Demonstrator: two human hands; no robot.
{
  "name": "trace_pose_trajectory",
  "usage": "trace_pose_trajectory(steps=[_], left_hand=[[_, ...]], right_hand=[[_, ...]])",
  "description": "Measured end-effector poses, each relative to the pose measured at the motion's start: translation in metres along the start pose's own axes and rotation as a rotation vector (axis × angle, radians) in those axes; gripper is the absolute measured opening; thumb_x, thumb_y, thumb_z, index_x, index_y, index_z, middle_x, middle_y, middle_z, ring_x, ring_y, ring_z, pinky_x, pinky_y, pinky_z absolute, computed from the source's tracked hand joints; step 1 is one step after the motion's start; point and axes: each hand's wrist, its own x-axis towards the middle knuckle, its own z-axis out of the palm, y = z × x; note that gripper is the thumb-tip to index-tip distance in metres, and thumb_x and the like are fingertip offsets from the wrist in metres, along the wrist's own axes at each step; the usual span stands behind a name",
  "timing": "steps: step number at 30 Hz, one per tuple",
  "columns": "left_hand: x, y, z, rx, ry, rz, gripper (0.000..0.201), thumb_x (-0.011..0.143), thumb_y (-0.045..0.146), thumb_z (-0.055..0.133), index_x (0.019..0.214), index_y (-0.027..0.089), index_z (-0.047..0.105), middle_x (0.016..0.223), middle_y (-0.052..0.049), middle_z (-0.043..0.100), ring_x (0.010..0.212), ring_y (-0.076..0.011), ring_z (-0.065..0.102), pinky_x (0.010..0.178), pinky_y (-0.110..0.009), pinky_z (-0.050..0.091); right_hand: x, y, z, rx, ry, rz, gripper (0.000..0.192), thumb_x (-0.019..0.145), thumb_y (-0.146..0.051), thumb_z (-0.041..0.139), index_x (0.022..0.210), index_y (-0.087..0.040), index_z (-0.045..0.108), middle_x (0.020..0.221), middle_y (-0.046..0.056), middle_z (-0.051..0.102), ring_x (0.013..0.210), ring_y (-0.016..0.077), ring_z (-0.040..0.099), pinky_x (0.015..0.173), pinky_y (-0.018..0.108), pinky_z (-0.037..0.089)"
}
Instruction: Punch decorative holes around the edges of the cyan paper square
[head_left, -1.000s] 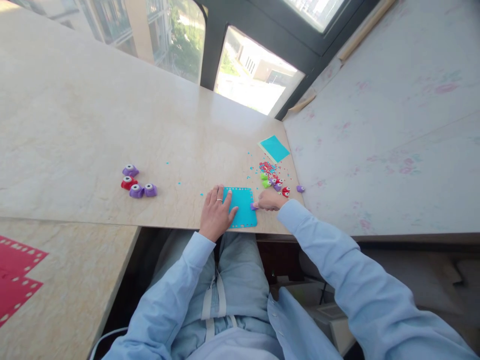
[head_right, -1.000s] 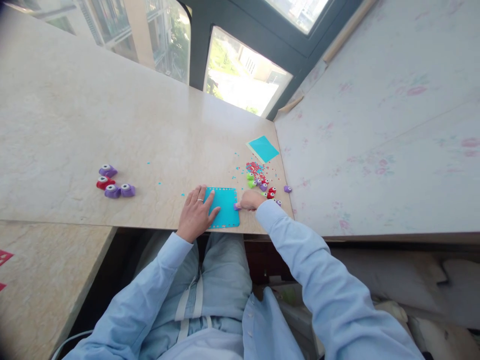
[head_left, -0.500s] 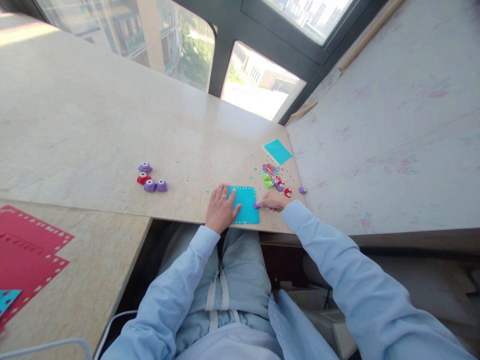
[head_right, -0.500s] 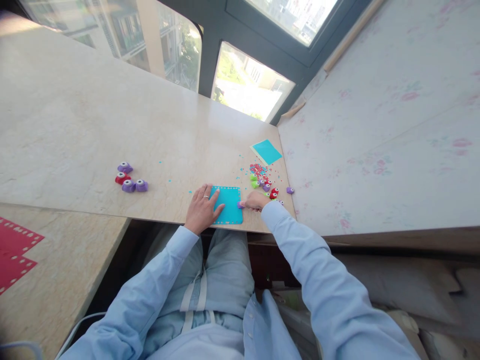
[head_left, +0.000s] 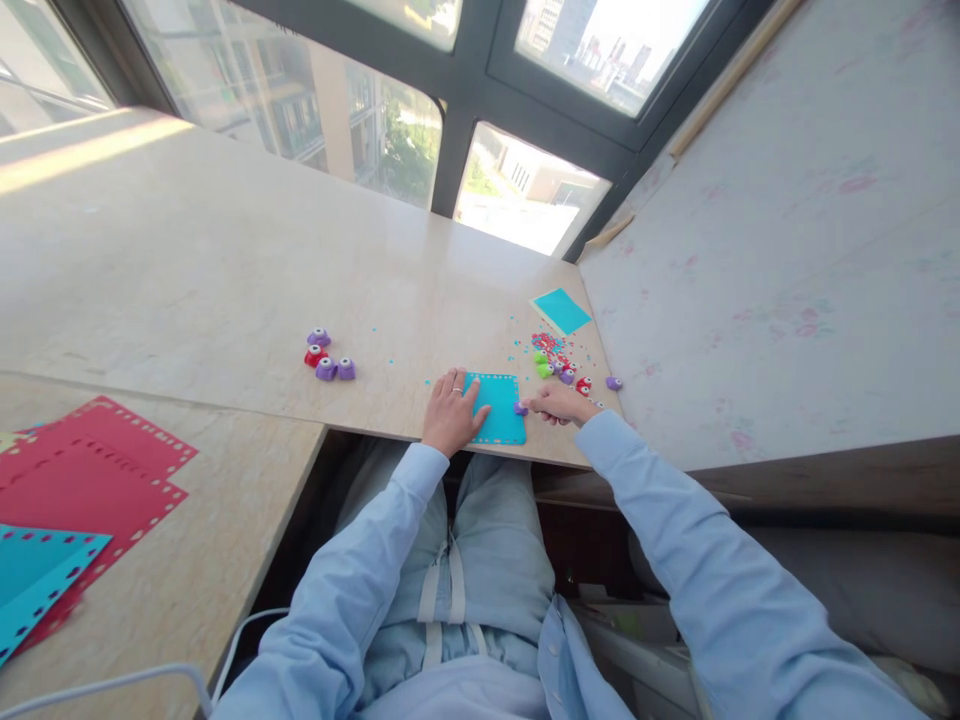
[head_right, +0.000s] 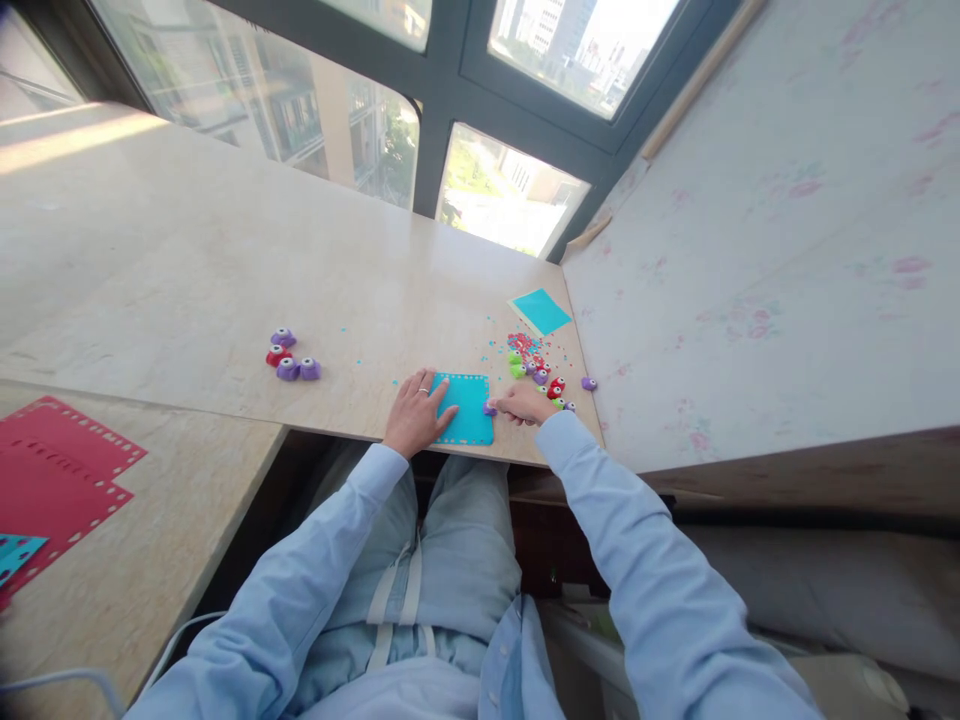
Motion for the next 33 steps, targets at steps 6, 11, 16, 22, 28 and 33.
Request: trace_pose_trajectory(steps=[6,11,16,22,28,33], left_hand=[[0.000,0.001,-0.003,0.015,-0.006,0.004,0.055,0.090,0.048,0.044,0.132,0.013,0.051,0.144,-0.019,0.042,0.138,-0.0314,0.030,0.113,-0.047,0.023],[-0.001,0.001,-0.004,0.009,-0.022,-0.004,0.055,0.090,0.048,0.044,0.133,0.014,0.051,0.145,-0.018,0.042,0.139,-0.0311,0.030,0.113,-0.047,0.023],[0.000,0.001,-0.003,0.040,-0.022,-0.002,0.056,0.091,0.050,0.043,0.133,0.014,0.051,0.145,-0.018,0.041,0.138,-0.0309,0.031,0.113,-0.046,0.024],[0.000,0.001,-0.003,0.047,-0.032,-0.008,0.059,0.092,0.052,0.040,0.135,0.014,0.049,0.147,-0.019,0.039,0.140,-0.0315,0.029,0.113,-0.047,0.024],[-0.004,-0.006,-0.008,-0.188,0.098,-0.011,0.050,0.093,0.048,0.042,0.130,0.017,0.053,0.145,-0.015,0.043,0.138,-0.0266,0.033,0.110,-0.045,0.033],[-0.012,-0.007,-0.020,-0.613,0.290,-0.181,0.032,0.092,0.042,0.045,0.104,0.020,0.066,0.111,-0.009,0.066,0.103,-0.0212,0.061,0.088,-0.038,0.051]], right_hand=[[-0.001,0.006,0.011,-0.021,0.223,-0.373,0.025,0.076,-0.035,0.070,0.091,-0.016,0.066,0.062,-0.002,0.061,0.055,0.0114,0.056,0.053,0.022,0.039],[0.005,0.015,0.021,-0.232,0.274,-0.501,0.025,0.076,-0.022,0.069,0.100,-0.018,0.070,0.081,0.004,0.068,0.077,0.0179,0.061,0.072,0.028,0.044],[0.008,0.042,0.016,-0.084,0.408,-0.494,0.020,0.078,-0.023,0.064,0.096,-0.018,0.071,0.089,0.007,0.067,0.079,0.0193,0.060,0.078,0.033,0.046],[-0.004,0.064,0.028,0.540,0.375,-0.384,0.038,0.077,-0.042,0.064,0.104,-0.016,0.066,0.083,0.006,0.066,0.071,0.0188,0.063,0.059,0.030,0.050],[-0.023,0.051,0.061,1.065,0.318,-0.376,0.045,0.073,-0.049,0.069,0.107,-0.020,0.059,0.095,0.005,0.065,0.079,0.0165,0.065,0.063,0.026,0.052],[-0.032,0.030,0.084,1.156,0.271,-0.435,0.046,0.071,-0.046,0.072,0.108,-0.022,0.061,0.102,0.006,0.067,0.088,0.0194,0.064,0.068,0.030,0.055]])
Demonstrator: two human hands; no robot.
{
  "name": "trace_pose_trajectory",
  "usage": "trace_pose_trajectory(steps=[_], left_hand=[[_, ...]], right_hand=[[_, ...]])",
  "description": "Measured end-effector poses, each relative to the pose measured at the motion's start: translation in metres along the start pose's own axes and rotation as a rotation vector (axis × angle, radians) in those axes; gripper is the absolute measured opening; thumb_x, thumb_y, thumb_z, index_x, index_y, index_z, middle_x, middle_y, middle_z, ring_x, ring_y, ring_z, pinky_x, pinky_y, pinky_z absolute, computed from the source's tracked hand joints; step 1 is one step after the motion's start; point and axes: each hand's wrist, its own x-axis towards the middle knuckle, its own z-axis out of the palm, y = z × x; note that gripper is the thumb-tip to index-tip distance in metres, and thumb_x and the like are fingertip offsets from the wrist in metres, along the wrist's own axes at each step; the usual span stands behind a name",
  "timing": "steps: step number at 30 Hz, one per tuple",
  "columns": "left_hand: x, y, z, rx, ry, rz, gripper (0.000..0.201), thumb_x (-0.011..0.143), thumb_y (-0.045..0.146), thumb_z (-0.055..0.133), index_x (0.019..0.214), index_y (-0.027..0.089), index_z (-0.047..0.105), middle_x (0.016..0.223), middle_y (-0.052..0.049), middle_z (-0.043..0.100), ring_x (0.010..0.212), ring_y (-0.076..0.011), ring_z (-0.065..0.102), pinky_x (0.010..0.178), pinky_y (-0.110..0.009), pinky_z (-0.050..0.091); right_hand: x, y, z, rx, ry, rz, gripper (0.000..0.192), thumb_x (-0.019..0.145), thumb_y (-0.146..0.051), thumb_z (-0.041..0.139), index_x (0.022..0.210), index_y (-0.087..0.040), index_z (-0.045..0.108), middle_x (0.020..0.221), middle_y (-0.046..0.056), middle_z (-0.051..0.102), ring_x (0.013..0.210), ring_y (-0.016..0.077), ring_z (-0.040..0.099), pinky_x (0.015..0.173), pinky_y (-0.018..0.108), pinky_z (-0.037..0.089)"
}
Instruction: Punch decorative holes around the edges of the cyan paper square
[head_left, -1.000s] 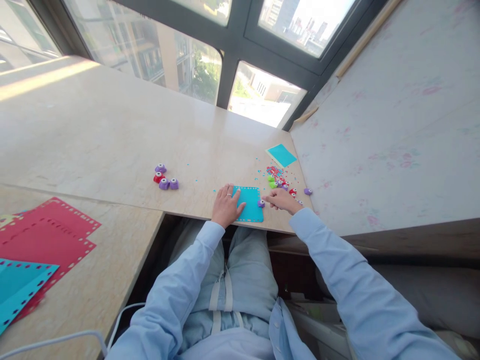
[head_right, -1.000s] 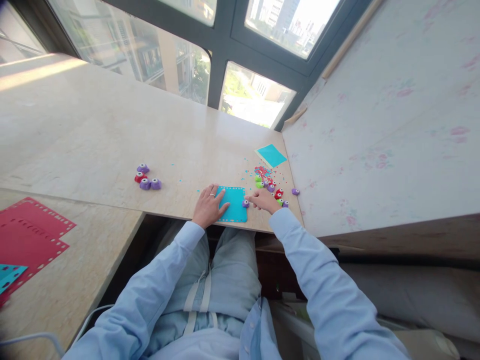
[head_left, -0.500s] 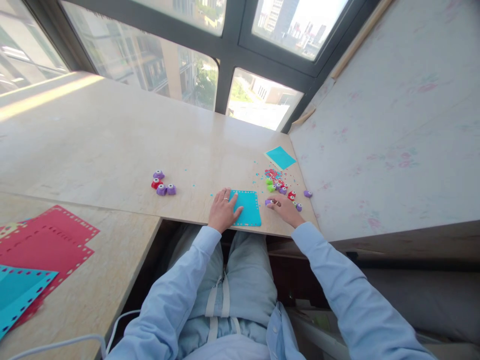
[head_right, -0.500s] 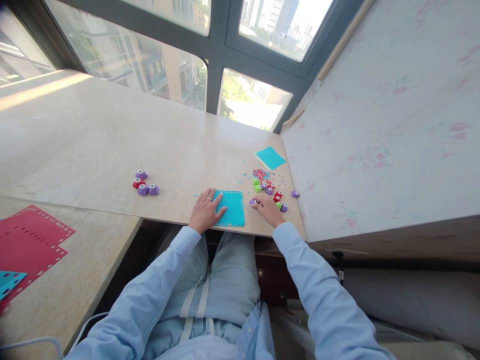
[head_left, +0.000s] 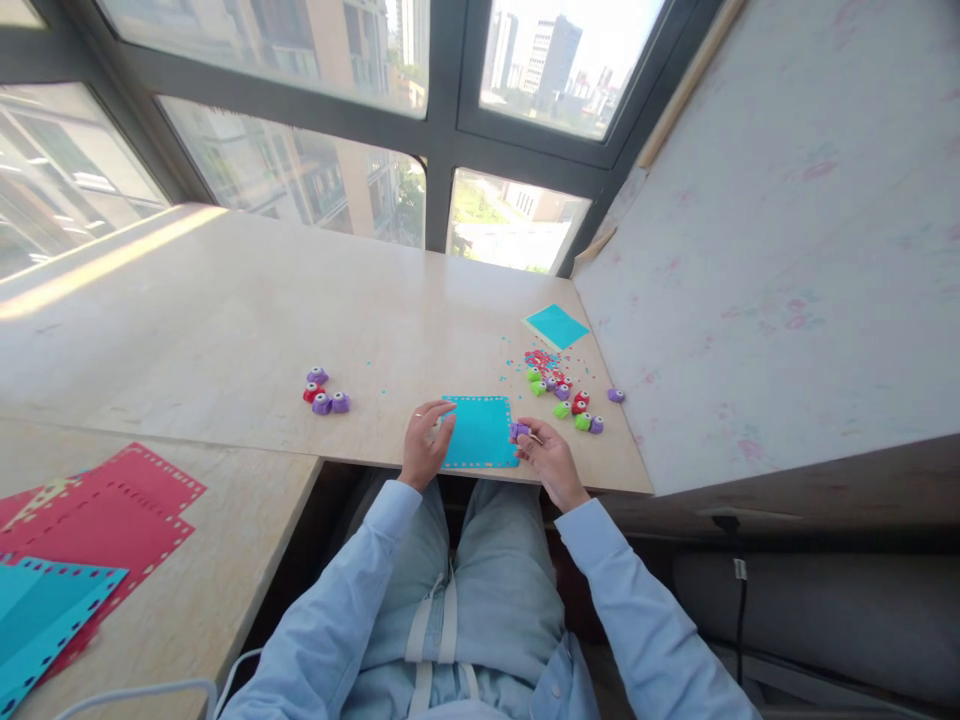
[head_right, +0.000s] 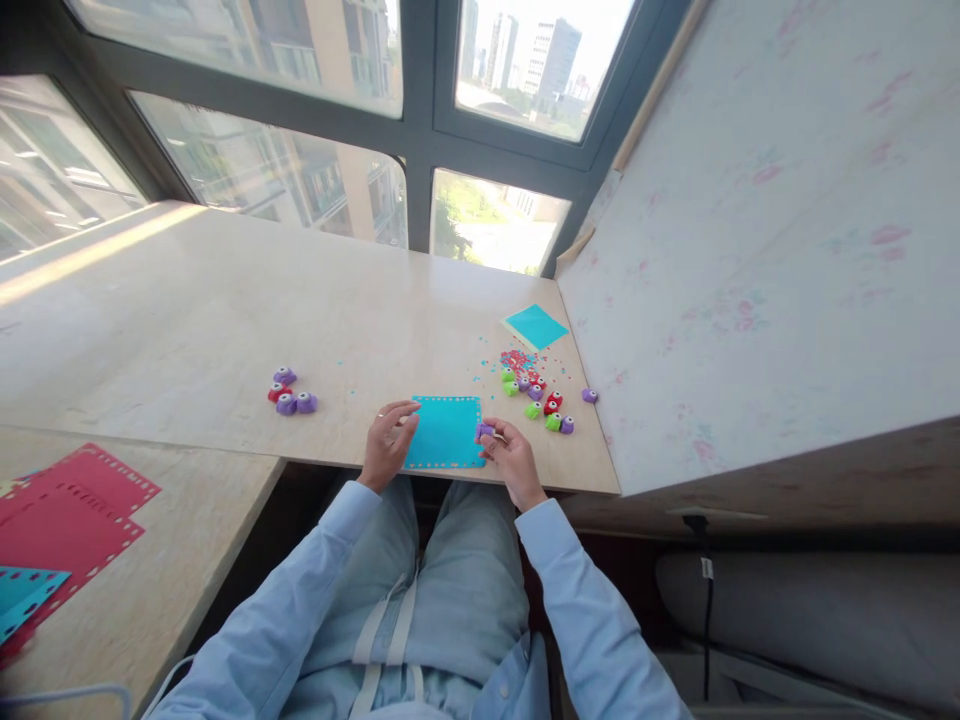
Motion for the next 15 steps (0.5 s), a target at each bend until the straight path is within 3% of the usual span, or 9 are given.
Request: trace_pose_trajectory(steps=[3,7,15], left_hand=[[-0.003,0.012,-0.002,-0.183,-0.055,-0.205,0.038,0.089,0.048,0.048,0.103,0.017,0.066,0.092,-0.007,0.069,0.079,-0.0180,0.064,0.067,-0.031,0.053],[-0.002,0.029,0.002,-0.408,-0.233,-0.416,0.052,0.083,0.056,0.053,0.112,0.014,0.061,0.088,-0.008,0.068,0.066,-0.0160,0.063,0.049,-0.025,0.049],[0.003,0.034,-0.012,-0.636,-0.350,-0.540,0.047,0.071,0.047,0.072,0.104,0.015,0.066,0.087,-0.006,0.071,0.074,-0.0156,0.066,0.073,-0.033,0.057]], right_hand=[[-0.002,0.001,0.017,0.050,-0.037,-0.021,0.039,0.073,-0.043,0.072,0.105,-0.023,0.064,0.102,0.006,0.068,0.090,0.0192,0.064,0.074,0.032,0.055],[0.001,-0.002,0.040,0.053,-0.076,-0.064,0.031,0.076,-0.039,0.070,0.103,-0.023,0.066,0.096,0.004,0.069,0.084,0.0176,0.064,0.076,0.033,0.055],[0.006,-0.010,0.058,-0.161,-0.166,-0.306,0.022,0.084,-0.035,0.061,0.101,-0.024,0.069,0.109,0.006,0.067,0.105,0.0205,0.061,0.095,0.037,0.049]])
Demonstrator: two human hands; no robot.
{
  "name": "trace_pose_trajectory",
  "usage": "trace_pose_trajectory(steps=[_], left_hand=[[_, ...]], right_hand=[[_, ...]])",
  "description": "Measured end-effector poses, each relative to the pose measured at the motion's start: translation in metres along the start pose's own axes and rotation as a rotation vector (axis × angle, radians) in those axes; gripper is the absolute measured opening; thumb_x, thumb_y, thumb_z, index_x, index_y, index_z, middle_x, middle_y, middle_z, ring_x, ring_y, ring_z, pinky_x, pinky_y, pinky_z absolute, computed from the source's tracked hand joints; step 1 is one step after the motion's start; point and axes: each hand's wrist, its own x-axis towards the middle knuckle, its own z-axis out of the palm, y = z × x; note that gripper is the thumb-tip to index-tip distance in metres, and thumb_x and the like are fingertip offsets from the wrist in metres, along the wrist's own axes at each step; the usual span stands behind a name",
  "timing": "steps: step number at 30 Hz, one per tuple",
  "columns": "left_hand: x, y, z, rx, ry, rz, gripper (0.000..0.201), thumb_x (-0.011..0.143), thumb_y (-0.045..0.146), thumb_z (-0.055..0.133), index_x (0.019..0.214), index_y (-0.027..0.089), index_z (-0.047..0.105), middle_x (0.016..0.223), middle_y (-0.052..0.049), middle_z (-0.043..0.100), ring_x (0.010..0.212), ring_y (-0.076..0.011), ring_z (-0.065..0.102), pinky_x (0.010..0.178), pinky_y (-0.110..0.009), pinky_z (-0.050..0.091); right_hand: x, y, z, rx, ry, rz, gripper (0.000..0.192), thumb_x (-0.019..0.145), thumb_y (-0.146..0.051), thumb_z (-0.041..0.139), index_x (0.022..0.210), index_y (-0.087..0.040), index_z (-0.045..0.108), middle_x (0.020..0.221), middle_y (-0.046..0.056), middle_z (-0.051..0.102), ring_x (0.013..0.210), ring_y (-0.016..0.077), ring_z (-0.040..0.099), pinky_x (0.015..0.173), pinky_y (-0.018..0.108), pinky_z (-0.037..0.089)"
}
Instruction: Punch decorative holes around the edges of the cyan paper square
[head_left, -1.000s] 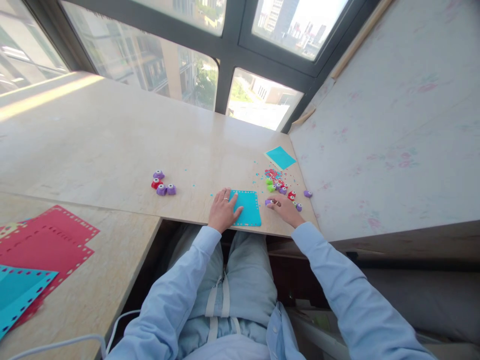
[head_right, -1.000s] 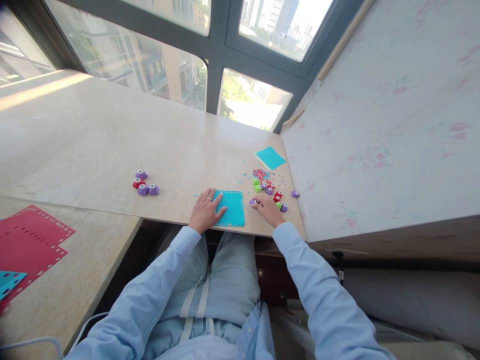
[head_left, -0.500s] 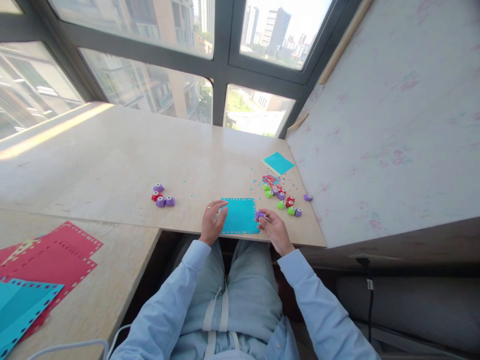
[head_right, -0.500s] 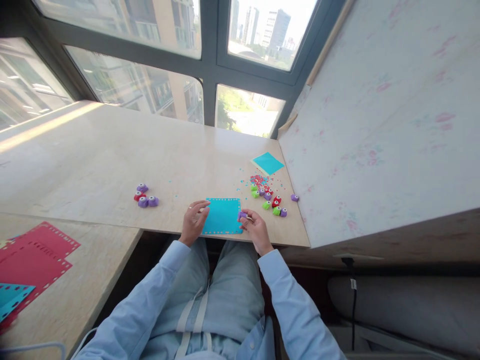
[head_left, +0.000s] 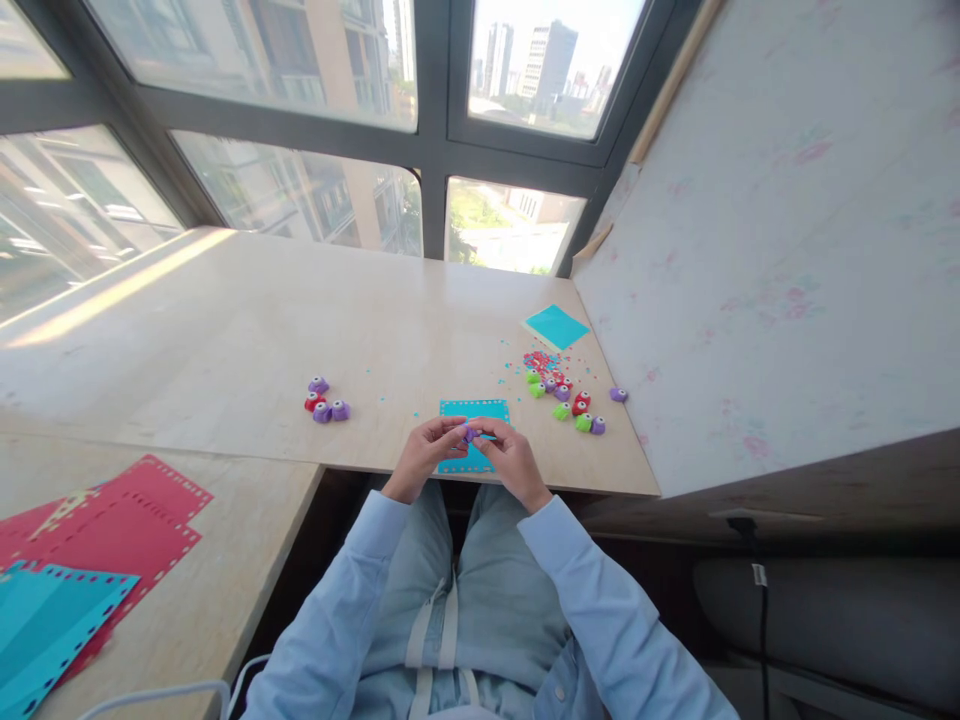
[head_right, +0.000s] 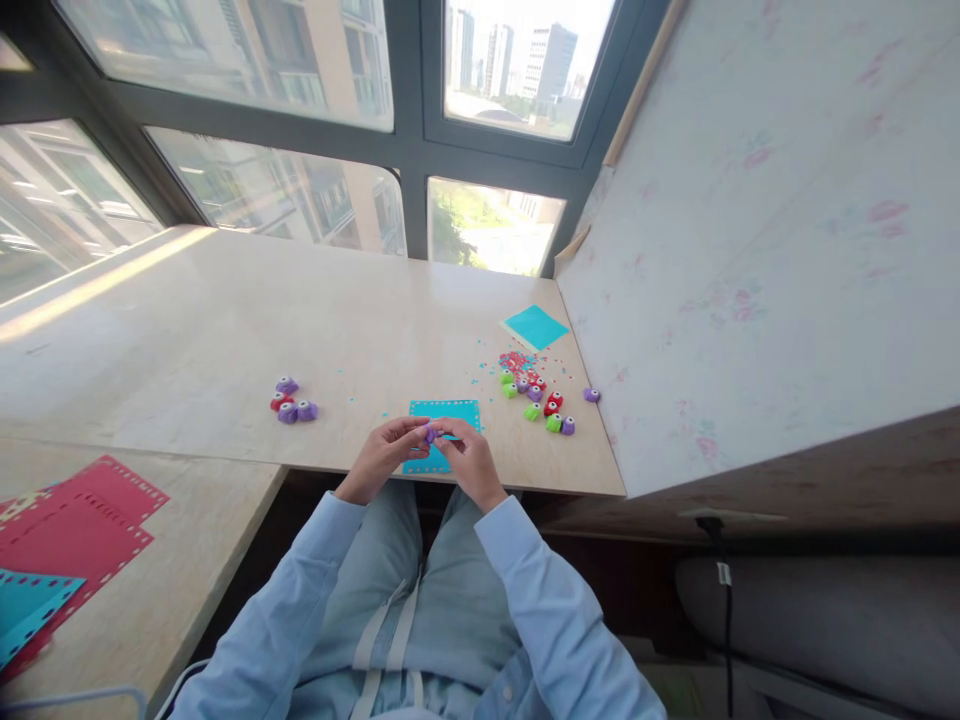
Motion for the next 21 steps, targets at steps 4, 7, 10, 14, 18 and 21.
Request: trace_pose_trajectory(steps=[4,7,10,14,18,21], left_hand=[[-0.008,-0.002,-0.011,0.034,0.023,0.032,0.049,0.069,0.040,0.075,0.110,0.014,0.064,0.093,-0.008,0.071,0.080,-0.0185,0.068,0.076,-0.035,0.057],[-0.008,-0.006,-0.022,0.170,0.102,0.144,0.045,0.071,0.036,0.073,0.109,0.014,0.065,0.094,-0.009,0.071,0.085,-0.0209,0.068,0.079,-0.037,0.057],[-0.004,-0.012,-0.039,0.422,0.243,0.318,0.035,0.074,0.033,0.066,0.105,0.016,0.067,0.103,-0.009,0.070,0.090,-0.0211,0.068,0.082,-0.038,0.056],[0.002,-0.017,-0.063,0.815,0.317,0.475,0.024,0.076,0.029,0.060,0.097,0.021,0.069,0.102,-0.006,0.070,0.096,-0.0214,0.065,0.090,-0.039,0.053],[0.006,-0.022,-0.077,0.978,0.337,0.503,0.023,0.079,0.030,0.058,0.098,0.021,0.068,0.103,-0.007,0.071,0.104,-0.0237,0.063,0.096,-0.040,0.048],[0.007,-0.024,-0.078,1.039,0.356,0.502,0.030,0.080,0.033,0.058,0.106,0.020,0.065,0.109,-0.009,0.069,0.106,-0.0245,0.061,0.097,-0.041,0.046]], right_hand=[[-0.003,0.002,-0.001,0.000,-0.055,0.020,0.029,0.083,-0.035,0.061,0.110,-0.025,0.066,0.114,0.006,0.066,0.107,0.0208,0.061,0.093,0.038,0.050],[-0.005,0.003,-0.006,-0.037,-0.050,0.032,0.030,0.083,-0.035,0.061,0.111,-0.024,0.065,0.114,0.007,0.066,0.104,0.0204,0.062,0.085,0.035,0.053],[-0.005,0.006,-0.017,-0.106,-0.001,0.063,0.028,0.083,-0.036,0.060,0.106,-0.022,0.067,0.109,0.008,0.068,0.098,0.0200,0.064,0.079,0.032,0.053],[-0.004,0.018,-0.037,-0.163,0.073,0.105,0.029,0.082,-0.038,0.059,0.102,-0.019,0.068,0.103,0.008,0.069,0.094,0.0204,0.065,0.077,0.032,0.053],[-0.006,0.030,-0.052,-0.221,0.112,0.121,0.030,0.081,-0.037,0.057,0.101,-0.018,0.068,0.102,0.009,0.069,0.091,0.0204,0.065,0.077,0.032,0.053],[-0.007,0.036,-0.059,-0.309,0.140,0.089,0.028,0.082,-0.035,0.054,0.100,-0.018,0.068,0.101,0.009,0.069,0.089,0.0202,0.064,0.078,0.033,0.053]])
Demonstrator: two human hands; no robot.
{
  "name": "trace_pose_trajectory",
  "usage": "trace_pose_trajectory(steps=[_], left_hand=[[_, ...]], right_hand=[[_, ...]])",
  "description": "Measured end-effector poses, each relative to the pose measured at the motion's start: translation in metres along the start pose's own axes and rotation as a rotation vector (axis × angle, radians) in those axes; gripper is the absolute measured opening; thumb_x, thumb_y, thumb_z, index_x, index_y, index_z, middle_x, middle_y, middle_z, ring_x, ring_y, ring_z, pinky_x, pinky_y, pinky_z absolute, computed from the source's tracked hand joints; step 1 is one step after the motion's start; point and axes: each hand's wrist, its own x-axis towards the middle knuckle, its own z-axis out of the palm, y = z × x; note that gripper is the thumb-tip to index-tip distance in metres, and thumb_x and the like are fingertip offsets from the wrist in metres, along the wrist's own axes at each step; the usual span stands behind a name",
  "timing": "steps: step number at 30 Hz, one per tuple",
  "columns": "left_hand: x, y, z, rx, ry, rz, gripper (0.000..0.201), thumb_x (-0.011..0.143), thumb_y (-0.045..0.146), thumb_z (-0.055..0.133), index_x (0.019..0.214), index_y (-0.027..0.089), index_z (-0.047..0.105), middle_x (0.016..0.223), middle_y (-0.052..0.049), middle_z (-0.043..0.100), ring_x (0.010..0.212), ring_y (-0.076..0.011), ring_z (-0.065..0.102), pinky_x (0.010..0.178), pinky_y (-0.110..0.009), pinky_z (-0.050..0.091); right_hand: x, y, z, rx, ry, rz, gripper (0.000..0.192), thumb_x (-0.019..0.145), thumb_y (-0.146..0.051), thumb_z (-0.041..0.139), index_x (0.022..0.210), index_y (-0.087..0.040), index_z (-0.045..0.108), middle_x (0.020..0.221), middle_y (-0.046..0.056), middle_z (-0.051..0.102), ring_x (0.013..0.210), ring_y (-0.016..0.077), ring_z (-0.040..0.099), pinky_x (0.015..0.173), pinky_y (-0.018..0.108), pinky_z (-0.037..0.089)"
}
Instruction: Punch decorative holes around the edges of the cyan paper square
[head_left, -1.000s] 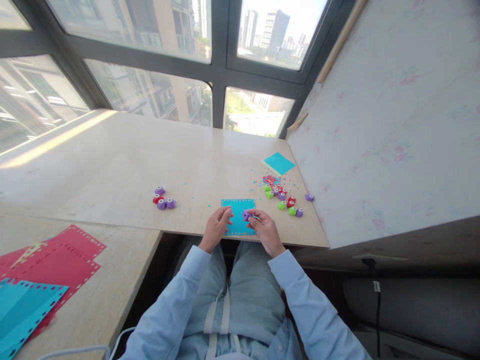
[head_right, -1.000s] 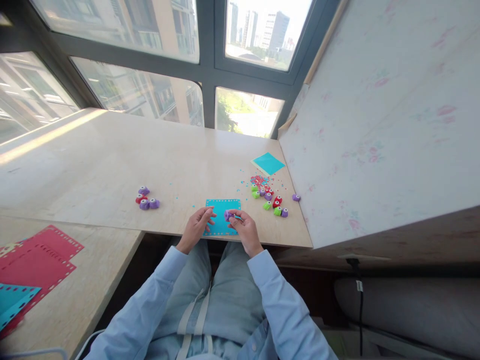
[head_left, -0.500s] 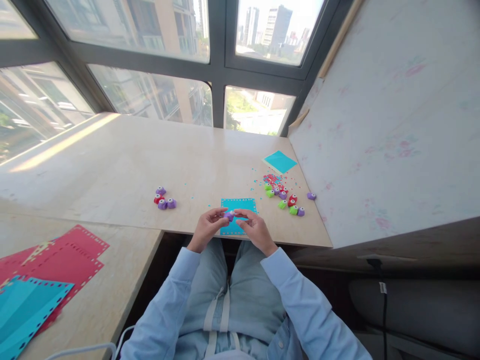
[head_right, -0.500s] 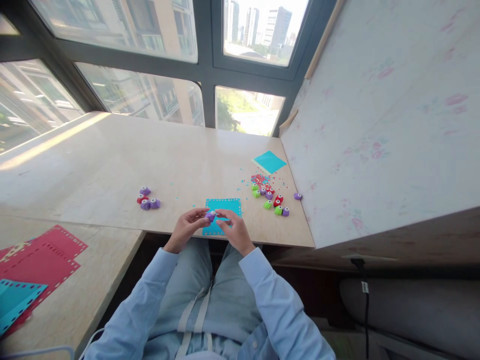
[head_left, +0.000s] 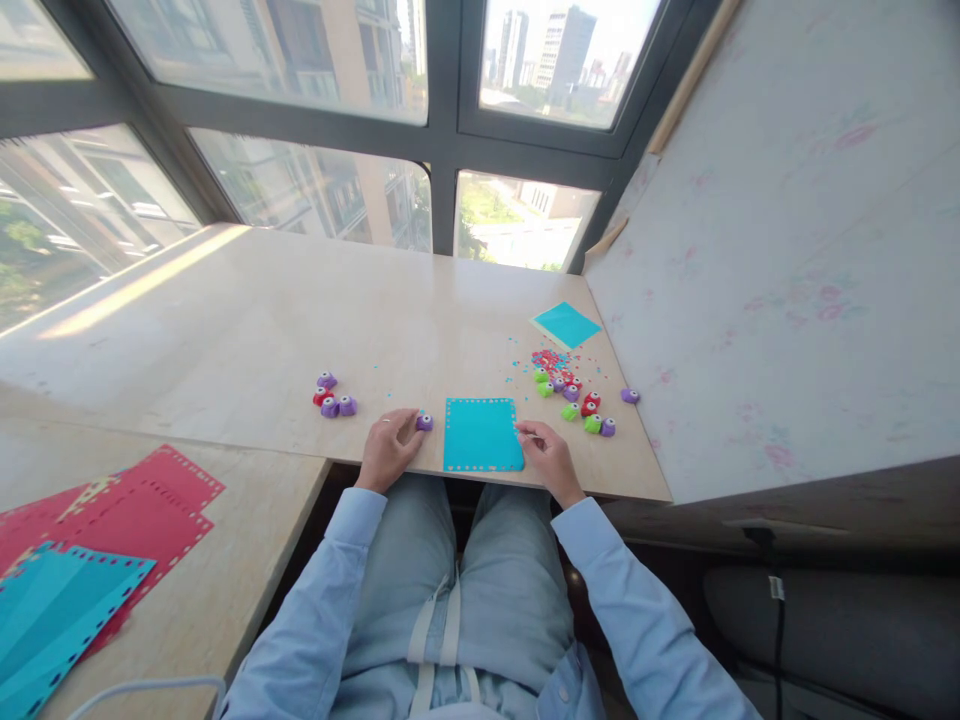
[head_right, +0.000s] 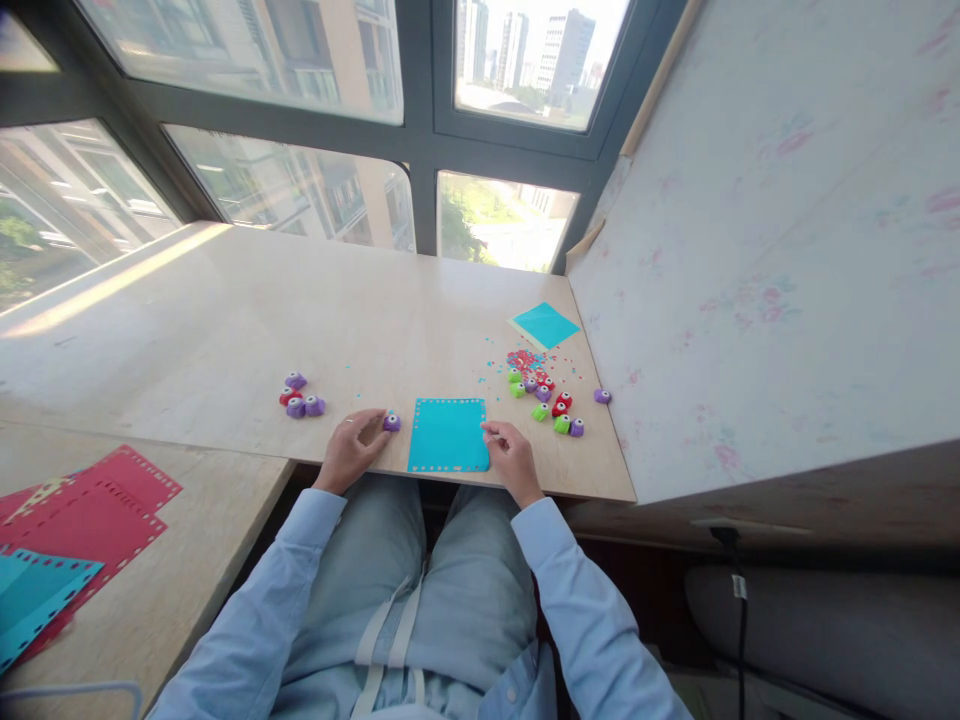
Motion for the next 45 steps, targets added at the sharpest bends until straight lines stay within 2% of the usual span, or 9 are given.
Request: trace_pose_trajectory(steps=[3,6,11,17,22,28,34,40,45], left_hand=[[-0.001,0.004,0.000,0.037,-0.008,-0.011,0.036,0.080,0.035,0.058,0.113,0.020,0.063,0.114,-0.009,0.067,0.108,-0.0248,0.060,0.097,-0.042,0.045],[-0.001,0.008,0.000,0.071,-0.019,0.005,0.033,0.081,0.035,0.057,0.110,0.022,0.065,0.113,-0.007,0.068,0.108,-0.0248,0.060,0.097,-0.042,0.045],[-0.005,0.012,-0.002,0.100,-0.062,0.053,0.029,0.083,0.038,0.057,0.107,0.027,0.069,0.113,-0.006,0.068,0.110,-0.0245,0.059,0.097,-0.042,0.045],[-0.009,0.013,-0.004,0.096,-0.108,0.109,0.027,0.086,0.042,0.057,0.105,0.029,0.071,0.114,-0.004,0.068,0.112,-0.0232,0.058,0.098,-0.042,0.043],[-0.006,0.015,0.001,0.156,-0.079,0.066,0.029,0.085,0.045,0.059,0.108,0.031,0.070,0.114,-0.004,0.068,0.110,-0.0241,0.058,0.096,-0.042,0.043],[-0.004,0.019,0.007,0.238,0.004,-0.001,0.031,0.086,0.044,0.057,0.110,0.029,0.069,0.114,-0.005,0.068,0.108,-0.0256,0.058,0.092,-0.041,0.044],[-0.004,0.019,0.009,0.287,-0.004,0.006,0.031,0.087,0.042,0.057,0.113,0.030,0.067,0.116,-0.004,0.067,0.108,-0.0252,0.057,0.090,-0.040,0.043],[-0.005,0.019,0.008,0.304,-0.004,0.026,0.030,0.087,0.041,0.057,0.113,0.030,0.067,0.117,-0.004,0.067,0.108,-0.0256,0.057,0.089,-0.041,0.042],[-0.004,0.018,0.008,0.295,-0.005,0.025,0.029,0.087,0.040,0.058,0.112,0.031,0.068,0.116,-0.004,0.067,0.107,-0.0252,0.057,0.087,-0.039,0.043]], right_hand=[[0.004,0.007,-0.004,-0.081,0.034,-0.065,0.026,0.084,-0.032,0.052,0.100,-0.019,0.067,0.103,0.010,0.068,0.093,0.0210,0.063,0.080,0.034,0.052],[0.012,0.014,-0.005,-0.183,0.038,-0.130,0.028,0.083,-0.029,0.051,0.105,-0.020,0.066,0.110,0.010,0.065,0.102,0.0227,0.059,0.086,0.037,0.050],[0.026,0.023,0.000,-0.416,0.070,-0.192,0.038,0.084,-0.031,0.052,0.119,-0.019,0.060,0.121,0.013,0.060,0.117,0.0268,0.050,0.103,0.047,0.038],[0.037,0.020,0.009,-0.566,0.061,-0.206,0.049,0.086,-0.039,0.054,0.127,-0.014,0.054,0.126,0.015,0.059,0.117,0.0295,0.050,0.101,0.046,0.037],[0.043,0.016,0.014,-0.628,0.051,-0.184,0.056,0.084,-0.043,0.058,0.129,-0.010,0.053,0.128,0.017,0.058,0.118,0.0315,0.047,0.100,0.044,0.036],[0.044,0.017,0.017,-0.563,0.052,-0.215,0.045,0.086,-0.042,0.057,0.122,-0.016,0.058,0.120,0.013,0.063,0.112,0.0290,0.051,0.098,0.044,0.037],[0.046,0.017,0.017,-0.451,0.068,-0.233,0.039,0.083,-0.041,0.060,0.115,-0.017,0.063,0.107,0.011,0.067,0.100,0.0280,0.056,0.092,0.044,0.042],[0.047,0.023,0.018,-0.183,0.098,-0.118,0.048,0.080,-0.036,0.060,0.124,-0.017,0.057,0.089,0.006,0.068,0.084,0.0225,0.061,0.084,0.039,0.047],[0.052,0.021,0.019,-0.042,0.084,-0.065,0.034,0.079,-0.040,0.059,0.101,-0.016,0.067,0.088,0.007,0.067,0.074,0.0196,0.059,0.070,0.033,0.048]])
